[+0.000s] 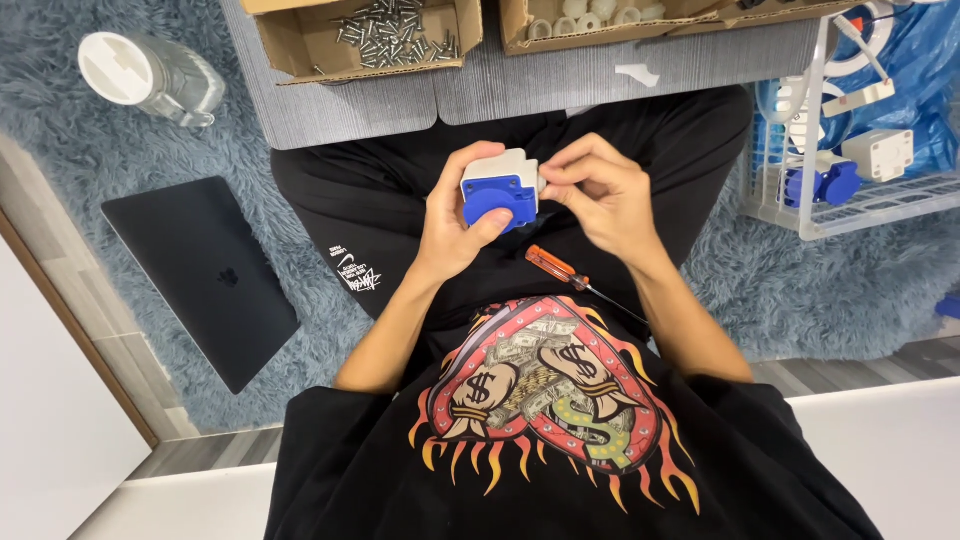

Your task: The person assembles a blue electrical outlet by inserting a black internal component and a white faceplate. They then use an orange screwdriver to tighten screws on the blue cover, securing the assembly.

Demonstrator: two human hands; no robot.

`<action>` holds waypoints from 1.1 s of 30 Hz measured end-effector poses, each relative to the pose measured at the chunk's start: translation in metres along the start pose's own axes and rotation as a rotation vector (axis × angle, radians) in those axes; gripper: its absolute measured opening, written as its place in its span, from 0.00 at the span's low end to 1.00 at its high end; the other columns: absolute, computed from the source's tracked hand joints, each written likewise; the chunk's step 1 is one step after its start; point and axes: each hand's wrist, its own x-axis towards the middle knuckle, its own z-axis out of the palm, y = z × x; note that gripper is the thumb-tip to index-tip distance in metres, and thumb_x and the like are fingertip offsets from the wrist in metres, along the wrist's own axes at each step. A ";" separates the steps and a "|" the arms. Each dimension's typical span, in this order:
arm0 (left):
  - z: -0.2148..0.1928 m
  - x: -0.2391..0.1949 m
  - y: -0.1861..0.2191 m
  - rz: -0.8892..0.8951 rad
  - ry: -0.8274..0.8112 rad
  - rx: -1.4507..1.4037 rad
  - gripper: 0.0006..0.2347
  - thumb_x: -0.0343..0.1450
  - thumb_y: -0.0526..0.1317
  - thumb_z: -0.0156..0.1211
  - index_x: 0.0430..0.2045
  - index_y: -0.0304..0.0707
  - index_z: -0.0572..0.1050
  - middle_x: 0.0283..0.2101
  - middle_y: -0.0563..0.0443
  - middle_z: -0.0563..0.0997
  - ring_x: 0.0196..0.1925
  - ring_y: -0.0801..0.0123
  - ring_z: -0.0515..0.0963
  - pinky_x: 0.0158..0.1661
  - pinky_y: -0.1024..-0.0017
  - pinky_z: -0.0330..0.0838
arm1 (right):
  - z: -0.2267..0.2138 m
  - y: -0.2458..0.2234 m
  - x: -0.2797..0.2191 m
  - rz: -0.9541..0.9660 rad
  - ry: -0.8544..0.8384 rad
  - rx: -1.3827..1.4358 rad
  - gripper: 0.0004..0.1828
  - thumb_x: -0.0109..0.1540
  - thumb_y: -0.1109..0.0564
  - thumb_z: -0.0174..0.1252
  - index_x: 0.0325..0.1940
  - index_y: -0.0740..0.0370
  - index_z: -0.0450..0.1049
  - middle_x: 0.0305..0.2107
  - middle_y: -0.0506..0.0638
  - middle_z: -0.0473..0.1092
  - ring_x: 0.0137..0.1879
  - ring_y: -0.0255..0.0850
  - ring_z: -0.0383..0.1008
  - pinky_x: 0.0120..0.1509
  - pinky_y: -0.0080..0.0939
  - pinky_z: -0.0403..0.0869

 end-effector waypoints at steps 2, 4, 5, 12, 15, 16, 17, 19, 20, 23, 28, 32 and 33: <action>0.000 0.001 0.004 -0.002 -0.005 0.007 0.30 0.73 0.45 0.77 0.69 0.37 0.70 0.60 0.44 0.80 0.60 0.69 0.81 0.60 0.65 0.81 | 0.003 -0.001 -0.003 0.027 0.017 0.027 0.07 0.66 0.70 0.72 0.48 0.73 0.85 0.42 0.62 0.78 0.43 0.44 0.82 0.49 0.43 0.81; 0.000 0.000 0.009 -0.004 -0.005 0.016 0.30 0.72 0.45 0.77 0.69 0.38 0.70 0.60 0.44 0.80 0.60 0.69 0.81 0.60 0.65 0.81 | 0.006 0.001 -0.006 0.055 0.030 0.058 0.08 0.66 0.70 0.71 0.49 0.75 0.84 0.41 0.63 0.77 0.42 0.42 0.82 0.49 0.42 0.81; 0.001 -0.001 0.012 0.008 -0.004 0.023 0.31 0.72 0.45 0.78 0.69 0.37 0.70 0.59 0.46 0.81 0.60 0.70 0.81 0.60 0.66 0.80 | 0.007 0.003 -0.008 0.054 0.048 0.053 0.08 0.67 0.70 0.71 0.50 0.75 0.83 0.42 0.63 0.76 0.43 0.42 0.81 0.49 0.41 0.81; 0.008 -0.003 0.017 0.090 -0.028 0.197 0.35 0.66 0.46 0.86 0.66 0.35 0.71 0.57 0.45 0.80 0.58 0.66 0.81 0.59 0.64 0.78 | 0.009 0.013 -0.025 0.152 0.076 0.126 0.11 0.73 0.65 0.63 0.56 0.78 0.77 0.44 0.61 0.72 0.43 0.38 0.76 0.49 0.39 0.79; 0.008 -0.006 0.017 0.075 -0.033 0.170 0.34 0.68 0.46 0.84 0.66 0.35 0.71 0.56 0.46 0.80 0.58 0.67 0.81 0.59 0.65 0.78 | 0.013 0.012 -0.029 0.138 0.031 0.073 0.10 0.75 0.62 0.59 0.54 0.75 0.73 0.43 0.59 0.70 0.41 0.38 0.73 0.46 0.38 0.76; 0.011 -0.005 0.015 0.072 -0.035 0.168 0.34 0.68 0.46 0.84 0.66 0.35 0.71 0.56 0.46 0.80 0.58 0.67 0.81 0.59 0.65 0.78 | 0.015 0.005 -0.024 0.141 0.034 0.072 0.10 0.75 0.62 0.59 0.54 0.75 0.73 0.43 0.59 0.70 0.41 0.38 0.73 0.46 0.38 0.76; 0.015 -0.004 0.012 0.105 -0.019 0.200 0.34 0.68 0.47 0.84 0.66 0.35 0.71 0.56 0.46 0.80 0.57 0.67 0.80 0.58 0.64 0.77 | 0.017 -0.002 -0.019 0.074 0.021 -0.120 0.11 0.78 0.58 0.51 0.52 0.73 0.71 0.41 0.59 0.69 0.38 0.44 0.72 0.43 0.42 0.73; 0.020 -0.004 0.013 0.139 -0.004 0.233 0.34 0.68 0.48 0.84 0.66 0.35 0.72 0.55 0.46 0.79 0.57 0.67 0.79 0.58 0.63 0.76 | 0.020 -0.004 -0.018 0.005 0.008 -0.311 0.16 0.80 0.54 0.42 0.50 0.70 0.69 0.38 0.59 0.68 0.35 0.50 0.70 0.40 0.45 0.70; 0.022 -0.002 0.016 0.173 -0.001 0.311 0.34 0.67 0.49 0.84 0.65 0.36 0.72 0.55 0.46 0.79 0.56 0.64 0.81 0.57 0.62 0.76 | 0.020 0.002 -0.021 0.020 0.021 -0.348 0.19 0.81 0.53 0.38 0.49 0.69 0.69 0.35 0.59 0.66 0.34 0.50 0.69 0.40 0.46 0.69; 0.027 0.003 0.030 0.253 -0.021 0.450 0.34 0.67 0.51 0.84 0.64 0.35 0.73 0.54 0.45 0.79 0.54 0.57 0.83 0.56 0.60 0.78 | 0.019 0.016 -0.030 0.121 0.025 -0.353 0.24 0.82 0.51 0.32 0.42 0.66 0.68 0.28 0.59 0.65 0.31 0.51 0.68 0.38 0.48 0.67; 0.028 0.013 0.052 0.410 -0.163 0.631 0.32 0.66 0.48 0.85 0.62 0.36 0.76 0.56 0.40 0.81 0.54 0.44 0.83 0.54 0.51 0.81 | 0.015 0.029 -0.032 0.525 -0.003 -0.095 0.35 0.84 0.44 0.35 0.25 0.55 0.68 0.21 0.44 0.66 0.26 0.36 0.66 0.30 0.32 0.62; 0.025 0.017 0.061 0.435 -0.310 0.723 0.29 0.67 0.47 0.84 0.61 0.39 0.77 0.57 0.40 0.80 0.52 0.41 0.83 0.53 0.51 0.82 | 0.009 0.054 -0.044 0.770 0.076 0.132 0.36 0.81 0.41 0.47 0.22 0.56 0.76 0.14 0.41 0.63 0.17 0.28 0.62 0.18 0.27 0.59; 0.025 0.018 0.063 0.439 -0.341 0.749 0.28 0.67 0.46 0.83 0.61 0.39 0.78 0.58 0.40 0.80 0.52 0.42 0.83 0.53 0.52 0.82 | 0.007 0.055 -0.046 0.779 0.085 0.160 0.35 0.80 0.41 0.48 0.22 0.58 0.77 0.12 0.42 0.63 0.15 0.29 0.63 0.17 0.27 0.61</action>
